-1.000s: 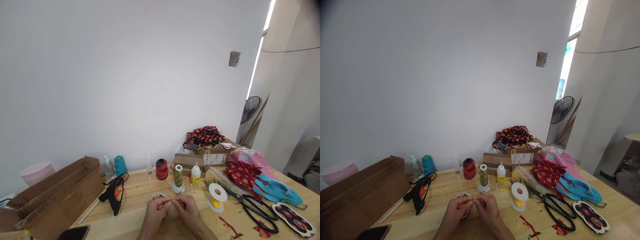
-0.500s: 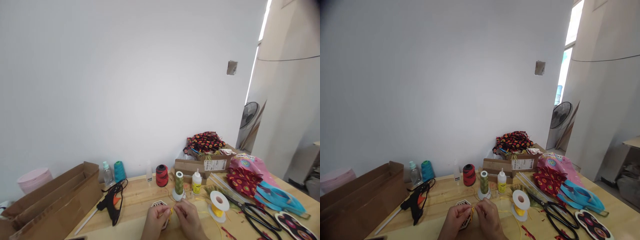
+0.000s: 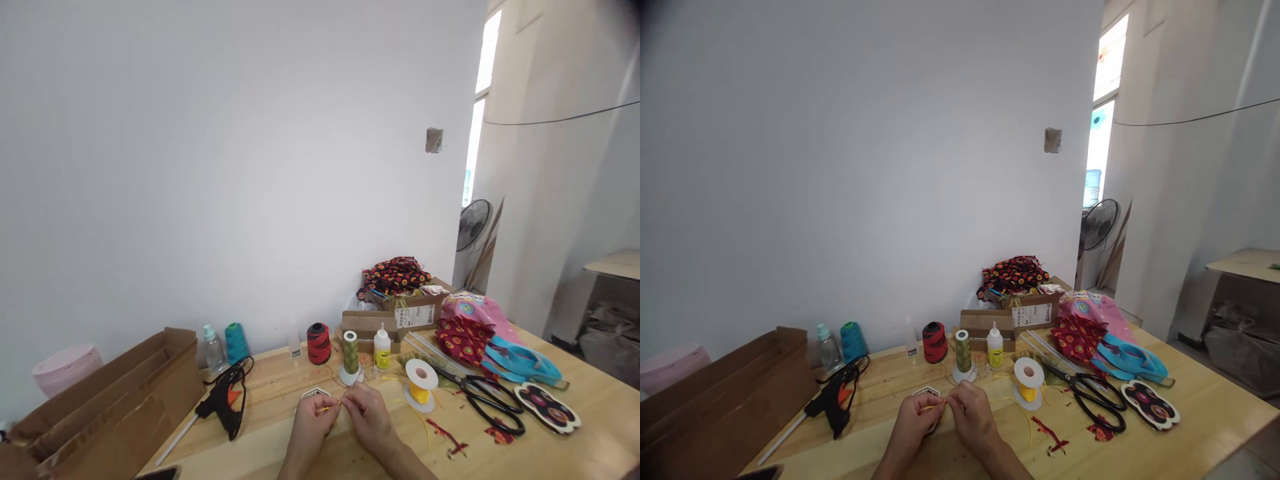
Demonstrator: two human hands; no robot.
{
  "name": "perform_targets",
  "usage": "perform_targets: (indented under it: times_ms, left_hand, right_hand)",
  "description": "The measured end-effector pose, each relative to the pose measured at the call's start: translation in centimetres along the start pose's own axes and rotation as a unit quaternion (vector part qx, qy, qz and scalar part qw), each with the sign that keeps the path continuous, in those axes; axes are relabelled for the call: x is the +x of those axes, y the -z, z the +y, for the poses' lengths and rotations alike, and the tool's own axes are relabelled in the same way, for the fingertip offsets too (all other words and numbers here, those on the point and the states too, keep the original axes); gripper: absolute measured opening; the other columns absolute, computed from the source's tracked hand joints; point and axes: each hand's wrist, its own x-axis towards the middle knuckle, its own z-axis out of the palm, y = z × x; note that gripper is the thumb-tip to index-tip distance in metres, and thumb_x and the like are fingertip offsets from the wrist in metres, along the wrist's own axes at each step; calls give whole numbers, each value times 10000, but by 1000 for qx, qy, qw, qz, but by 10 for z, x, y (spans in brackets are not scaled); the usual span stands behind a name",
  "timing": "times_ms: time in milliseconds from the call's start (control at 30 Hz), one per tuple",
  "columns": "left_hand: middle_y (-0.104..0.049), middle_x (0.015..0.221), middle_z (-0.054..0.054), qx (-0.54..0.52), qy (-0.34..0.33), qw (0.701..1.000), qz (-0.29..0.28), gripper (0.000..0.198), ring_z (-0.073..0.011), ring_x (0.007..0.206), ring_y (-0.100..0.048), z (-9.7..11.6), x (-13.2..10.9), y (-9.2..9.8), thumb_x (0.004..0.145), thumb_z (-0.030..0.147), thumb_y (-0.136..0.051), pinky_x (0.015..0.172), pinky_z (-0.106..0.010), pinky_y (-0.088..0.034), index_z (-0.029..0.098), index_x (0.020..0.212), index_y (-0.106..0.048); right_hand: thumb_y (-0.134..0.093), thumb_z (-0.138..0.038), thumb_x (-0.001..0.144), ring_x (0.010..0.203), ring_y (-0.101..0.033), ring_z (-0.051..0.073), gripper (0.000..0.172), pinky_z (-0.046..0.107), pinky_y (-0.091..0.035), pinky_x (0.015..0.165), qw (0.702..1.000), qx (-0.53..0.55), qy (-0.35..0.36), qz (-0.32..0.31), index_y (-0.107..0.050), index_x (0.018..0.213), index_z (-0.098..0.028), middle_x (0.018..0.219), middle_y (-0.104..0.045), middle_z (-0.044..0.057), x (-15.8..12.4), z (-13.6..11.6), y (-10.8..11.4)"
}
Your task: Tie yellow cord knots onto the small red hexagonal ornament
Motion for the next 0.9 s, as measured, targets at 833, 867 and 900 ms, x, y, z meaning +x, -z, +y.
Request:
perform_targets:
  times_ms: [833,867,900]
  left_hand:
    - [-571,517,-11,-18,11,1000,7,261,-108,485,-469,4,-5,10,547,336,-604,473,-194,-347,90,615,-659]
    - [-562,502,-6,-26,22,999,10,258,-103,470,-465,4,-5,10,538,334,-610,464,-194,-345,90,609,-653]
    - [-553,488,0,-40,35,999,14,256,-98,454,-462,4,-5,11,528,330,-616,455,-194,-343,89,608,-647]
  right_hand:
    - [-509,-322,668,432,-301,58,247,177,-231,394,960,215,-167,-59,-566,556,-109,466,-365,-48,3,1,8]
    - [-494,-335,679,399,-264,49,263,171,-209,370,952,234,-182,-73,-561,564,-108,437,-325,-62,4,2,11]
    - [-474,-344,693,373,-220,41,274,165,-182,349,937,268,-205,-89,-557,575,-110,416,-277,-76,4,3,15]
